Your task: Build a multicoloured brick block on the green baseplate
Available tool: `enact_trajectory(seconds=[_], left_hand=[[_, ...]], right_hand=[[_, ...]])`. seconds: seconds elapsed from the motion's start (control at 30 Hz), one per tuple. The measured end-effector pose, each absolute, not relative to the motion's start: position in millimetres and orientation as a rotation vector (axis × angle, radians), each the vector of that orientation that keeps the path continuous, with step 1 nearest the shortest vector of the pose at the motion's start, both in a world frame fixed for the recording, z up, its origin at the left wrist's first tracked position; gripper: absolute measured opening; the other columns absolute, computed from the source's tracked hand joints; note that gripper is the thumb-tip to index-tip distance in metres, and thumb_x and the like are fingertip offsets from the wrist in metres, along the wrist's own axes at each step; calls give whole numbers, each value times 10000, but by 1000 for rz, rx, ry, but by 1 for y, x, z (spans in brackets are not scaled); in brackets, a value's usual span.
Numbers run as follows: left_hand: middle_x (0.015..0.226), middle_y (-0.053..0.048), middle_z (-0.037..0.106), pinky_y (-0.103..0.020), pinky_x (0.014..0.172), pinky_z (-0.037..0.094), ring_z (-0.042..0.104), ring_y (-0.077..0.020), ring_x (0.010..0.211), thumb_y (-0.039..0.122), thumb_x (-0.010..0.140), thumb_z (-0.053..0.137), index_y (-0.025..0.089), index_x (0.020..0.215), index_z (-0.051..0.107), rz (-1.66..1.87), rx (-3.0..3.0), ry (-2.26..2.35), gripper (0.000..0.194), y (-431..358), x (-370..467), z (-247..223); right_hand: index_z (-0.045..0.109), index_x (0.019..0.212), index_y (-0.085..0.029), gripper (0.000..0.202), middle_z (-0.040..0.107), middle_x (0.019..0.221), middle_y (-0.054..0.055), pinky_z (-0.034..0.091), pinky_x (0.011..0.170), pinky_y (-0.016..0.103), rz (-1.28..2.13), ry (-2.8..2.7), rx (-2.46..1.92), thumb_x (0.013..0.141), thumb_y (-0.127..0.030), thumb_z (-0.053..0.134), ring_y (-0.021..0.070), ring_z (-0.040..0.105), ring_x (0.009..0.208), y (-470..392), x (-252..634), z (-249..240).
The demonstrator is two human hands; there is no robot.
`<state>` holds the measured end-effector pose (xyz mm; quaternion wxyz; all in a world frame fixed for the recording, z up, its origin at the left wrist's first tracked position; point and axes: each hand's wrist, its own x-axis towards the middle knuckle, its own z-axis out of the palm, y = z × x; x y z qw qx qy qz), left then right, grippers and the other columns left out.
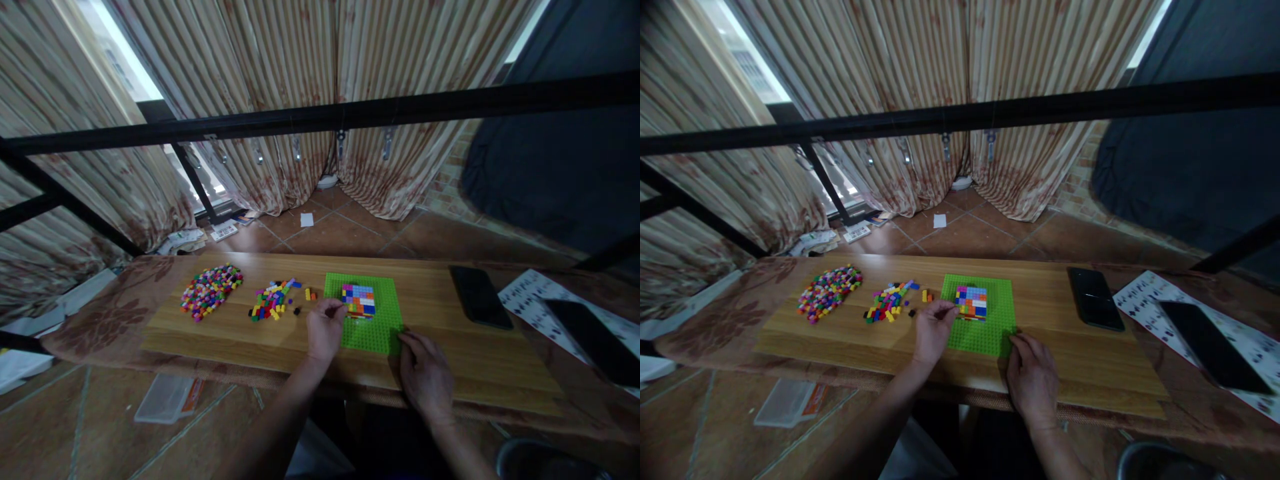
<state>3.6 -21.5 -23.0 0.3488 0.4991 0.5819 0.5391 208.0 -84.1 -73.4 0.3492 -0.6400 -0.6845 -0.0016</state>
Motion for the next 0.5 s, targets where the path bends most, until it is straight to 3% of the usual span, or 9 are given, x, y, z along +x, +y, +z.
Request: enact_trajectory(seconds=[0.27, 0.5], left_hand=[[623, 26, 629, -216, 559, 456, 566, -101, 572, 172, 617, 711, 166, 725, 669, 1313, 963, 1424, 116, -6, 0, -21], [614, 29, 622, -221, 577, 459, 574, -103, 574, 125, 610, 677, 163, 696, 655, 1303, 998, 1440, 96, 0, 5, -23]], right_hand=[[686, 1009, -166, 316, 665, 1078, 117, 476, 903, 414, -19, -1780, -1667, 910, -285, 410, 250, 579, 988, -84, 207, -71], [682, 1015, -171, 317, 664, 1087, 112, 471, 919, 431, 11, -1774, -1653, 910, -301, 413, 256, 576, 991, -84, 207, -72]])
